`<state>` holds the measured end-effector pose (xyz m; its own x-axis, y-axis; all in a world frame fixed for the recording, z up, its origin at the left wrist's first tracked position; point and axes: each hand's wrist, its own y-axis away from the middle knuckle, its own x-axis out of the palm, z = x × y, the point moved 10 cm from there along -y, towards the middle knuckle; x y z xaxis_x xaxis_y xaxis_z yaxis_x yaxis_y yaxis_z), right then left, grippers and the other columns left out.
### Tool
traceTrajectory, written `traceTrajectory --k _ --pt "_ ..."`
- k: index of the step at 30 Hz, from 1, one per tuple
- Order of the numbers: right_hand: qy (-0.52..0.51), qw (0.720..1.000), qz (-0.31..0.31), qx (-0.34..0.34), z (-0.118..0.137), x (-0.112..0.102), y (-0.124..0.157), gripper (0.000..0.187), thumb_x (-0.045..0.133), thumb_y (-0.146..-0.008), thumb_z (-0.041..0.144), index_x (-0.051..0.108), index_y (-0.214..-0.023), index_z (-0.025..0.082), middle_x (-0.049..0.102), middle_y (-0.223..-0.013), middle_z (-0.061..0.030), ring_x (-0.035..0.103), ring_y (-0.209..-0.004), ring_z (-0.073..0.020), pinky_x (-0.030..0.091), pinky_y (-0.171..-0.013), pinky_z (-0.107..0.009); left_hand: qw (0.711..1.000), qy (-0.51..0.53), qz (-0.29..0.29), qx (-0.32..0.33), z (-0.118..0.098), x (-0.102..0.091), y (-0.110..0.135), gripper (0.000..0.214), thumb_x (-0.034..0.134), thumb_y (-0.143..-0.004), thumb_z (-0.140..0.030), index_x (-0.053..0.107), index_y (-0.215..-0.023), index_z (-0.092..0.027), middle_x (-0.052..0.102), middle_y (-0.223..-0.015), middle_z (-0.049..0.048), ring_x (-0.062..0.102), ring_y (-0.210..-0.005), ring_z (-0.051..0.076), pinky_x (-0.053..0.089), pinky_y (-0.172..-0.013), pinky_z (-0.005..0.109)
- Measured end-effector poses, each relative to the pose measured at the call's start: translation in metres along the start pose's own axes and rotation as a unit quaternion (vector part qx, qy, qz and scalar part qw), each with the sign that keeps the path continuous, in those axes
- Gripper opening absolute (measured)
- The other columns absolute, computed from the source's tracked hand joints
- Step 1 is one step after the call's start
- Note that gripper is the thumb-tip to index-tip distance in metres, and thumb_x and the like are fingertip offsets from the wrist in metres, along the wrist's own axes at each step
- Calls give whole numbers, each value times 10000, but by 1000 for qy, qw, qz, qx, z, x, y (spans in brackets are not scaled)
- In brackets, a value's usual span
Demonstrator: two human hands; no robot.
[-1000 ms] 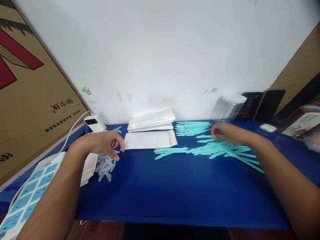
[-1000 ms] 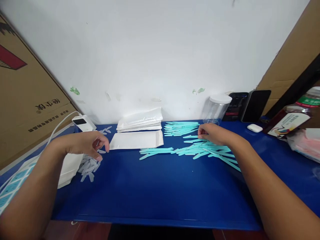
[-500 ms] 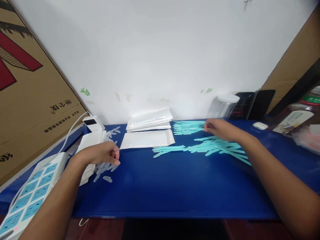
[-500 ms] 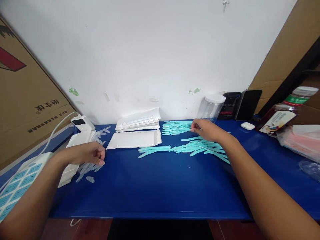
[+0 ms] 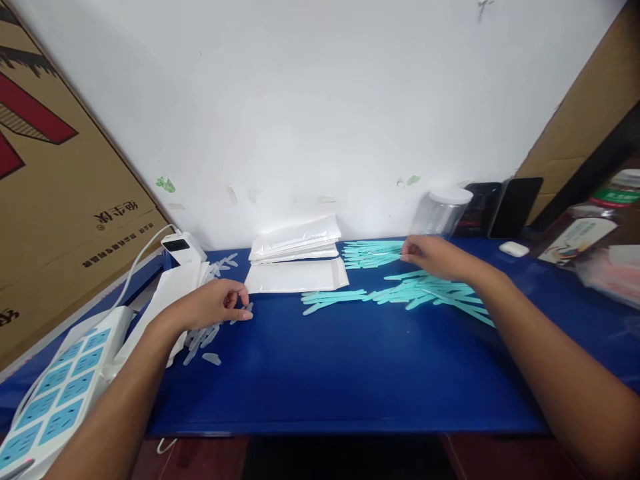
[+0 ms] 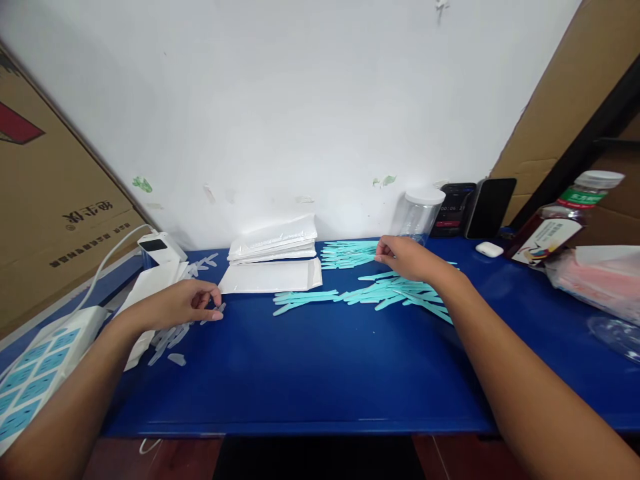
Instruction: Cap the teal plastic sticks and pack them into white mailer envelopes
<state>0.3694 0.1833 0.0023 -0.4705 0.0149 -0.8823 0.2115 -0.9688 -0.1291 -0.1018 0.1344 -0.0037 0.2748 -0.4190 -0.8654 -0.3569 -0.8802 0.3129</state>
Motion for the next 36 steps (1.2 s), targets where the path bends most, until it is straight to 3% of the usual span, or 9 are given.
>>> traceTrajectory --k 4,7,12,15,18,22,27,31,36 --pt "-3 1000 -8 -5 5 -3 2 220 606 -920 450 651 -881 238 754 -896 -74 675 -813 -252 493 -717 -356 1000 -3 9 0 -2 6 3 502 707 -827 -699 736 -894 -203 597 -728 8 518 -658 179 363 -589 274" --pt "-11 1000 -18 -18 17 -7 4 204 594 -941 437 634 -900 241 760 -901 -76 678 -824 -253 494 -727 -359 1000 3 15 25 -17 6 8 505 651 -889 -695 715 -889 -194 640 -769 25 550 -694 190 400 -621 282" --pt "-70 995 -39 -67 66 -8 14 248 582 -995 494 618 -984 248 771 -984 -84 687 -891 -259 515 -774 -374 992 62 -44 100 -72 -14 6 418 636 -961 -610 722 -959 -200 756 -909 44 658 -795 197 484 -719 287" --pt "-181 977 -31 -104 102 2 23 291 597 -1004 522 628 -982 233 748 -941 -79 688 -892 -248 533 -797 -377 977 102 -110 153 -106 -25 -11 354 685 -958 -541 759 -966 -195 797 -919 50 705 -813 197 510 -753 294" --pt "-242 965 -10 -101 121 19 28 299 578 -1022 520 631 -1025 225 700 -903 -52 657 -802 -212 527 -725 -345 956 159 -154 195 -123 -20 -33 347 706 -955 -509 793 -1012 -178 818 -948 79 738 -837 211 535 -757 305" --pt "-220 970 -8 -100 130 31 33 272 538 -1049 487 632 -1048 232 657 -878 -27 613 -768 -192 488 -675 -314 928 250 -196 193 -113 -1 -50 392 707 -958 -525 814 -1030 -155 825 -993 102 724 -797 196 567 -748 308" --pt "-204 971 7 -126 142 38 39 229 549 -1051 447 647 -1018 242 670 -877 -27 596 -759 -188 476 -664 -307 920 307 -172 174 -98 26 -52 444 680 -977 -557 822 -1114 -160 829 -1029 106 686 -750 177 582 -720 304" --pt "-206 971 7 -125 146 42 40 220 561 -1049 438 662 -1012 246 667 -848 -18 593 -737 -185 486 -674 -314 918 315 -166 176 -98 30 -51 448 675 -992 -539 802 -1225 -178 835 -1015 92 681 -764 176 574 -720 296" --pt "-200 972 1 -123 144 43 40 228 561 -1051 442 674 -1018 246 684 -856 -26 606 -746 -192 507 -688 -326 919 309 -162 183 -104 32 -49 421 670 -996 -526 818 -1190 -184 842 -1005 85 682 -755 175 563 -697 285"
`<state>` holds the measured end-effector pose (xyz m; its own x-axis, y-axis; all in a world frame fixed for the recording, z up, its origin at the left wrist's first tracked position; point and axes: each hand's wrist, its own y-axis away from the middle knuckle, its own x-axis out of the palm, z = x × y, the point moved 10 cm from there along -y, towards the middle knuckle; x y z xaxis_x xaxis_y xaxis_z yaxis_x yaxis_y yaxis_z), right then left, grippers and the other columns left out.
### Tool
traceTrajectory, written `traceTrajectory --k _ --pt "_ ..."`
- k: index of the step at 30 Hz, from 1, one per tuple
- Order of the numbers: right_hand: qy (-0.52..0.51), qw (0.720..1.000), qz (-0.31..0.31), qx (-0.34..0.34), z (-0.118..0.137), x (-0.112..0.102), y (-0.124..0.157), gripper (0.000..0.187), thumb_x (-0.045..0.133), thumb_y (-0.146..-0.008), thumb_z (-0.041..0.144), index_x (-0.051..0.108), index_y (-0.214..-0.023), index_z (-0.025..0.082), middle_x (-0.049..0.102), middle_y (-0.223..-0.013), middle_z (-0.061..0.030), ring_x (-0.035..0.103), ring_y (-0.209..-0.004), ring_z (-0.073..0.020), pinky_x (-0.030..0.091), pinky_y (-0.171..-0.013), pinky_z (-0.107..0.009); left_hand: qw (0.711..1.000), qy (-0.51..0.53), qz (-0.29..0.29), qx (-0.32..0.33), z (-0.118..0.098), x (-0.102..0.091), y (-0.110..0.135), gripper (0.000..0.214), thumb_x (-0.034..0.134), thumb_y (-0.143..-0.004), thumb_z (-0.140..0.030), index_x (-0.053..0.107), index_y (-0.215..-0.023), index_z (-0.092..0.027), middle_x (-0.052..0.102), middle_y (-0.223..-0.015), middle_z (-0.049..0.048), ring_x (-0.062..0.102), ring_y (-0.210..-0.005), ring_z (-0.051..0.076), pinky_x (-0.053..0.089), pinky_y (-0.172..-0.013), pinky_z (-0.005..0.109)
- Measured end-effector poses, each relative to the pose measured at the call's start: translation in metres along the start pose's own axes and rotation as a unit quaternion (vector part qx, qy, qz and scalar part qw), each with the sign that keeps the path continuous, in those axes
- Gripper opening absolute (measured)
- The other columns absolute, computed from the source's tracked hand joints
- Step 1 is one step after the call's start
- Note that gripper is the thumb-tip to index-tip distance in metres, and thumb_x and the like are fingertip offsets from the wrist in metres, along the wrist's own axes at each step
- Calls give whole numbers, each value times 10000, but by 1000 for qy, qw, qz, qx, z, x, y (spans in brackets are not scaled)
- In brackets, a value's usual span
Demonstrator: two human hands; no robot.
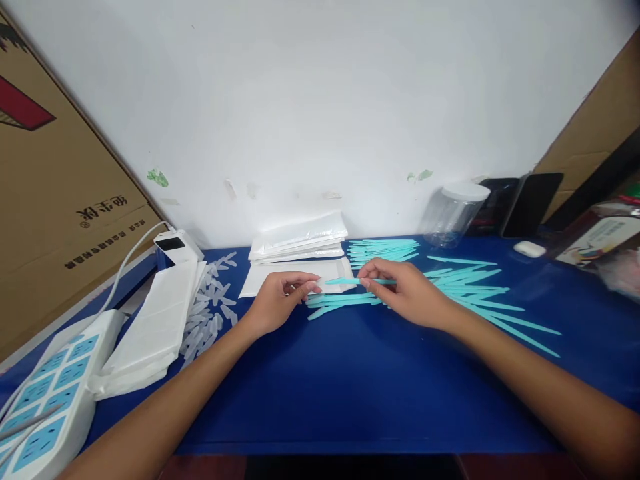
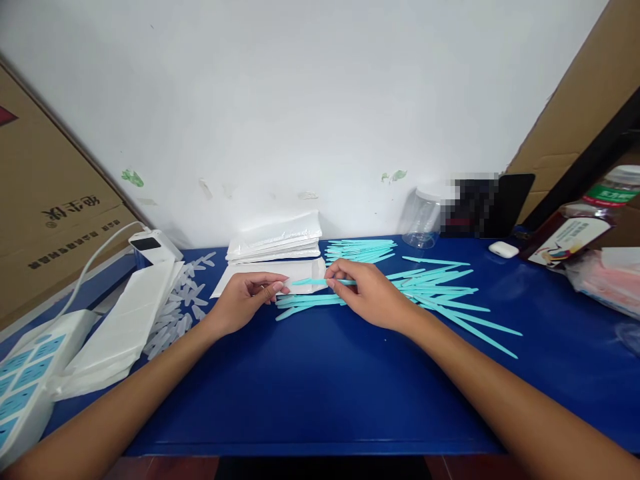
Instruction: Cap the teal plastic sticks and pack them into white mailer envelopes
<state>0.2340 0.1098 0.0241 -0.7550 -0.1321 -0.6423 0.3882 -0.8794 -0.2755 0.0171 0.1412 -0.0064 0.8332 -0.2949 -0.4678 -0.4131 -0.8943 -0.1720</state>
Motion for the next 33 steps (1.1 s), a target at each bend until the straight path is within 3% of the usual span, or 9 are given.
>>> traceTrajectory --k 10,15,22,25,28,31,33 --pt "5 1000 -1 -10 9 1 2 229 574 -1044 435 703 -1020 248 725 -891 -39 649 -782 -206 526 -688 -325 1000 15 1 -10 -4 5 4 385 714 -974 -521 853 -1112 -189 845 -932 79 686 -734 185 550 -679 294" --pt "-5 1000 -5 -18 14 5 4 226 587 -1036 433 721 -1005 254 748 -910 -42 674 -811 -217 528 -682 -319 999 48 -2 -18 -6 9 7 358 758 -943 -513 866 -1076 -199 848 -946 85 759 -841 237 597 -755 330" --pt "-19 1000 -4 -24 13 12 7 213 574 -1049 416 705 -989 260 718 -858 -27 641 -779 -202 510 -662 -307 997 71 4 -15 -6 11 9 346 771 -943 -478 861 -1094 -180 841 -888 76 713 -736 191 580 -699 300" --pt "-18 1000 7 -16 10 16 7 137 625 -1023 383 692 -1016 264 729 -929 -27 638 -781 -192 491 -616 -286 998 61 6 -14 -10 15 10 360 746 -959 -494 854 -1098 -179 834 -878 72 706 -734 192 566 -693 301" --pt "9 1000 10 -28 8 15 4 106 653 -1007 353 700 -1049 268 741 -1046 -46 665 -856 -207 506 -633 -291 1000 -5 -16 0 -17 15 12 367 696 -990 -521 835 -1128 -211 821 -887 61 706 -766 203 551 -708 316" --pt "36 998 2 -45 3 12 2 140 628 -1028 361 714 -1084 265 740 -1069 -65 681 -900 -227 540 -701 -329 982 -157 -56 83 -37 9 16 356 713 -974 -541 819 -1113 -231 790 -959 69 680 -861 228 531 -763 348" --pt "55 997 7 -58 0 13 1 155 627 -1034 359 727 -1106 265 748 -1071 -70 687 -942 -245 555 -779 -370 961 -236 -43 141 -47 11 18 410 762 -925 -574 801 -1121 -215 759 -1005 87 658 -933 253 524 -807 373"
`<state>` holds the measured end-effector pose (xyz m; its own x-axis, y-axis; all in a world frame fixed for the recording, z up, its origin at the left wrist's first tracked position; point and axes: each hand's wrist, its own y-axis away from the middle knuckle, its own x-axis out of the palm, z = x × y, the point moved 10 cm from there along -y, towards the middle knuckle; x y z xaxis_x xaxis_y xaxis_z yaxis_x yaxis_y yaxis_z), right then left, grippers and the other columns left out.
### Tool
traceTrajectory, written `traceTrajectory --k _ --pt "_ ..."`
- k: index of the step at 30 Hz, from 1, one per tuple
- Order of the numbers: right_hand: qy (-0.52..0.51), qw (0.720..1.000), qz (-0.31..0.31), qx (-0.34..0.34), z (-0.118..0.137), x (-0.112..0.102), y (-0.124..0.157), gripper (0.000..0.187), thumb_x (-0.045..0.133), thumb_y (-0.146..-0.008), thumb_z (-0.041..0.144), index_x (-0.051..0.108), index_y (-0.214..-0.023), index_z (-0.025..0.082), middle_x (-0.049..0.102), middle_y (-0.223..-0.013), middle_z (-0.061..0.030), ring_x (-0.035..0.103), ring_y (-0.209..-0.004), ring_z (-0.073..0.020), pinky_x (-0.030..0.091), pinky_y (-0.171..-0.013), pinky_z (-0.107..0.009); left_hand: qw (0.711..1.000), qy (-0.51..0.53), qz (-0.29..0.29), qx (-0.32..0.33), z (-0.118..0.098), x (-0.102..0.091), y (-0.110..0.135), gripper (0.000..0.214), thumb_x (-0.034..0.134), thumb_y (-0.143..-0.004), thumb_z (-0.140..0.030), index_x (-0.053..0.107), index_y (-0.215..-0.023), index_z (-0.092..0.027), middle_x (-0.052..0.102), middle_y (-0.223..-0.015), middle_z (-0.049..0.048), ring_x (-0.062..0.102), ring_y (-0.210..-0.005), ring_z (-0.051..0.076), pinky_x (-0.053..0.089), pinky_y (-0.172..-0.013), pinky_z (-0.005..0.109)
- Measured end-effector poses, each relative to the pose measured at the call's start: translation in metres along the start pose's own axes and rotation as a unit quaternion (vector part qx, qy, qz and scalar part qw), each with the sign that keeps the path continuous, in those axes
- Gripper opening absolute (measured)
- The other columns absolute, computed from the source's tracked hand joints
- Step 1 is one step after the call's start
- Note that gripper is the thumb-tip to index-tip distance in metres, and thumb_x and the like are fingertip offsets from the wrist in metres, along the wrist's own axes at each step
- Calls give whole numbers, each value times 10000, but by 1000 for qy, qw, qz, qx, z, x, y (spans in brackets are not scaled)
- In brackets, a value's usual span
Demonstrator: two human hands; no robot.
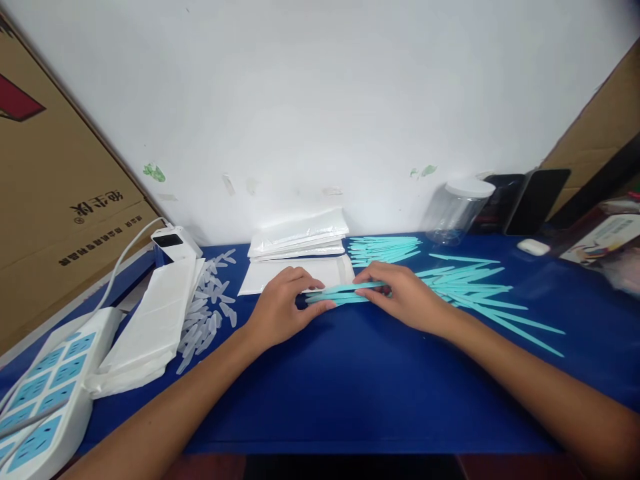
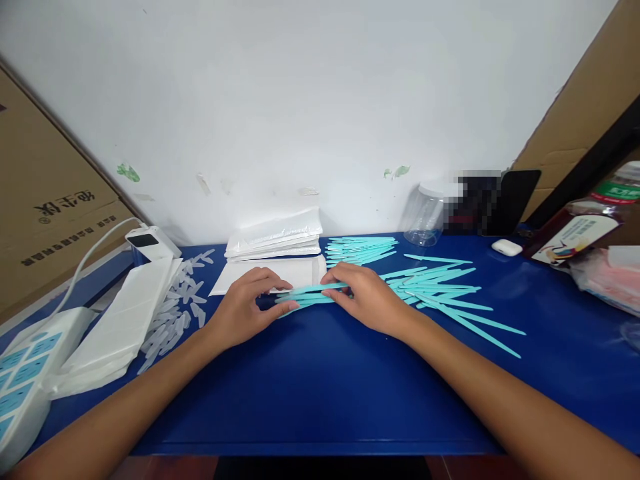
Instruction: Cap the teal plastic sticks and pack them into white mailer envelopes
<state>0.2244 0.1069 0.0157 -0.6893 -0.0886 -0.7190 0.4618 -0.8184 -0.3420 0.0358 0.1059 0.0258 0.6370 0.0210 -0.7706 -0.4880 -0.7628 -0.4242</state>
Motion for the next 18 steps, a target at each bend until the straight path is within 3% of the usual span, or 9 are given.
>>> traceTrajectory --k 3,6,14,18 --pt "36 999 13 -29 3 7 0 152 639 -1037 335 749 -1104 254 760 -1053 -76 668 -1015 -275 538 -881 -427 996 -54 55 47 -1 8 0 515 799 -875 -609 766 -1180 -196 726 -1026 97 636 -961 271 529 -823 395" --pt "66 996 15 -53 10 15 0 175 629 -1052 327 769 -1090 228 750 -1003 -86 630 -993 -281 516 -866 -435 992 -72 85 63 4 14 1 420 777 -919 -554 772 -1138 -196 712 -1036 91 632 -979 262 537 -846 391" --pt "121 990 30 -60 12 25 1 293 694 -1025 391 712 -1263 221 716 -1151 -98 585 -1148 -296 464 -996 -472 988 -100 101 58 6 21 4 294 697 -1008 -438 777 -1153 -195 708 -1070 78 653 -1007 245 555 -885 387" --pt "149 986 62 -49 10 30 -1 256 697 -1023 394 686 -1196 206 715 -1162 -99 598 -1141 -291 457 -984 -454 987 -106 101 59 6 21 5 302 683 -1018 -432 773 -1172 -189 708 -1077 78 659 -1006 242 558 -878 385"
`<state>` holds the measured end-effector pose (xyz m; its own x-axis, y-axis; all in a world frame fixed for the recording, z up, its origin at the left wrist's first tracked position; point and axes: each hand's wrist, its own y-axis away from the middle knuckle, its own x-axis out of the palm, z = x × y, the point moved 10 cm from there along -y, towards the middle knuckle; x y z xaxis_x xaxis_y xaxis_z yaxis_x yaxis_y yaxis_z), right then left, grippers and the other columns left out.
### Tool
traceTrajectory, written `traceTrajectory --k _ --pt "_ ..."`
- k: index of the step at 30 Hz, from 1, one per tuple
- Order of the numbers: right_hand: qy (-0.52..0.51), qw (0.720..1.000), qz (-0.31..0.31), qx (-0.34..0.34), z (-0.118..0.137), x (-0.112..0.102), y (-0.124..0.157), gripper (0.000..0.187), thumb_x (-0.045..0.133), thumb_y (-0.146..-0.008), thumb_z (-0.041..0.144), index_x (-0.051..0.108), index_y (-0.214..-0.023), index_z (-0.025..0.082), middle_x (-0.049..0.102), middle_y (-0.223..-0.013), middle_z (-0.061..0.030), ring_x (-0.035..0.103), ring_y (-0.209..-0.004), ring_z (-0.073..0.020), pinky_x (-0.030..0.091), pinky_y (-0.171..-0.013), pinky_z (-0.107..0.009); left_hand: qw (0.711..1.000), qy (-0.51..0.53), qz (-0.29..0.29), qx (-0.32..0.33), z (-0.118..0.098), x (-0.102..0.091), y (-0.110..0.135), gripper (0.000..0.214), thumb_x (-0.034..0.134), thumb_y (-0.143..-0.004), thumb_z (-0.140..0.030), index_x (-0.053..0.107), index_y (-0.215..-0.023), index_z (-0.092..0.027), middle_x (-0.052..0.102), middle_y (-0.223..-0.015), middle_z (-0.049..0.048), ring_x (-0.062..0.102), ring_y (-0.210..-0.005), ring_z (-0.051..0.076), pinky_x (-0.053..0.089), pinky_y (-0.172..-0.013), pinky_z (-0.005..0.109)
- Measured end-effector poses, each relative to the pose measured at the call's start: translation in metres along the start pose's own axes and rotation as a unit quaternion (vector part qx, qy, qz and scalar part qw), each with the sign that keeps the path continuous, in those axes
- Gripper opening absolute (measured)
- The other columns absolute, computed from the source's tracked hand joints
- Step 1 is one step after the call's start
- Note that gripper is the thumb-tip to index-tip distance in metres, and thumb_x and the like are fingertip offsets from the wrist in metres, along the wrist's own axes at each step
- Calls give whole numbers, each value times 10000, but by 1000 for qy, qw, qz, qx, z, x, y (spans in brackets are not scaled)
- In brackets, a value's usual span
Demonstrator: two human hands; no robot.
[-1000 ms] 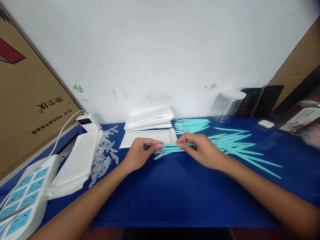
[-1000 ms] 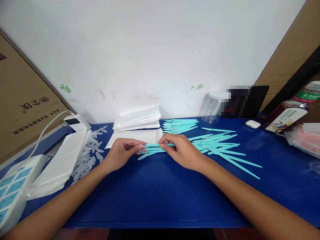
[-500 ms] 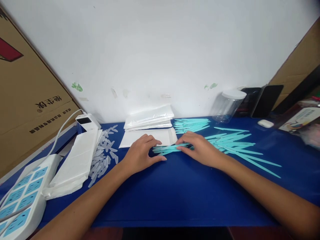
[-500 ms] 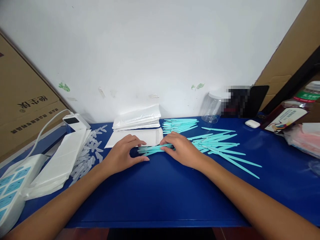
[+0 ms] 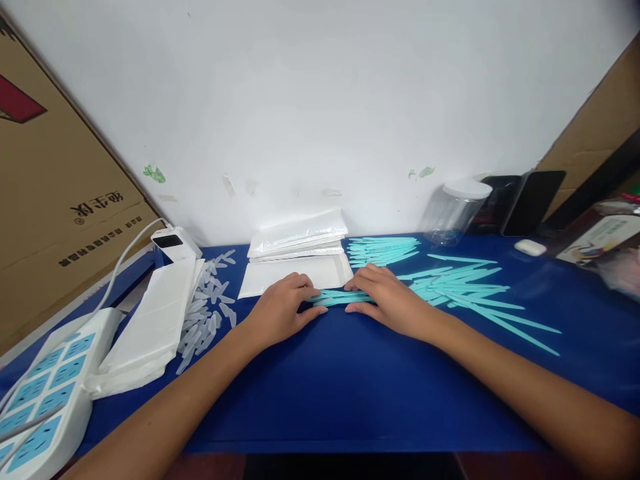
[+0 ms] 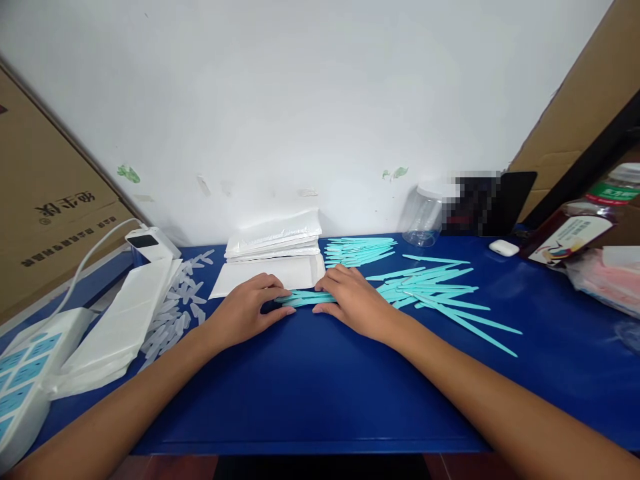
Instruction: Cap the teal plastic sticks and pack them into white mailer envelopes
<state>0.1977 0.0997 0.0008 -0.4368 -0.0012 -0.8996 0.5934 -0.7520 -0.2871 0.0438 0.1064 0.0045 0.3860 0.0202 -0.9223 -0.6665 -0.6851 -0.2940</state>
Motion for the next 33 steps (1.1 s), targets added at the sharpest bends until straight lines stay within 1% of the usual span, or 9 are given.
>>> traceTrajectory --k 2,4,7,9,13,20,26,30,33 --pt "35 999 17 -3 3 5 -3 195 691 -1031 361 679 -1128 192 717 -1135 -94 609 -1105 -278 459 -945 -418 1000 1 0 2 -1 0 -1 290 682 -1019 -420 767 -1166 -186 709 -1073 80 661 -1007 243 558 -876 383" --pt "115 993 24 -12 9 10 -6 155 668 -1046 327 668 -1078 176 714 -1093 -94 611 -1059 -269 454 -895 -385 1000 4 -2 7 -3 0 -1 265 687 -1016 -406 760 -1137 -183 708 -1062 81 660 -1005 242 559 -877 379" --pt "240 970 21 -30 19 19 -10 146 589 -1079 257 664 -1038 139 701 -1055 -125 594 -1000 -277 428 -840 -373 1000 4 -1 19 -7 -1 -2 216 681 -1020 -384 747 -1076 -186 702 -1032 78 656 -993 241 558 -869 372" --pt "277 960 17 -36 25 23 -10 166 540 -1085 201 666 -1022 113 689 -1050 -155 578 -976 -289 409 -823 -381 1000 2 -2 26 -9 -2 -2 211 677 -1021 -375 732 -1110 -191 700 -1046 80 651 -1008 247 556 -880 378" --pt "315 948 6 -44 34 26 -8 187 489 -1066 123 671 -1036 89 674 -1008 -164 556 -948 -300 390 -817 -389 999 -4 -8 37 -13 -4 -2 354 717 -992 -405 676 -1266 -185 690 -1139 102 633 -1081 272 550 -931 404" --pt "357 931 -10 -72 43 32 -4 239 444 -1010 27 670 -1061 88 675 -973 -161 549 -926 -302 390 -810 -400 997 -61 21 49 -17 8 -3 241 627 -1050 -400 666 -1131 -177 668 -1037 83 624 -967 259 528 -825 390" --pt "357 929 -24 -92 47 32 -2 228 440 -1025 44 660 -1070 84 675 -990 -164 560 -927 -303 398 -814 -408 988 -133 57 52 -21 19 -4 112 570 -1074 -289 598 -1078 -181 668 -1044 85 625 -923 254 521 -801 392" --pt "345 933 -30 -99 50 32 -1 208 449 -1021 37 646 -1068 84 669 -979 -150 572 -893 -291 393 -803 -405 971 -212 98 50 -22 30 -3 29 556 -1050 -186 578 -1067 -178 670 -1067 107 627 -947 281 529 -810 421" --pt "331 938 -29 -102 51 31 0 176 469 -1017 37 626 -1053 107 660 -960 -121 571 -835 -265 378 -765 -389 962 -243 112 58 -25 35 -2 127 467 -1046 -98 572 -1071 -165 666 -1069 121 632 -957 294 537 -812 436"
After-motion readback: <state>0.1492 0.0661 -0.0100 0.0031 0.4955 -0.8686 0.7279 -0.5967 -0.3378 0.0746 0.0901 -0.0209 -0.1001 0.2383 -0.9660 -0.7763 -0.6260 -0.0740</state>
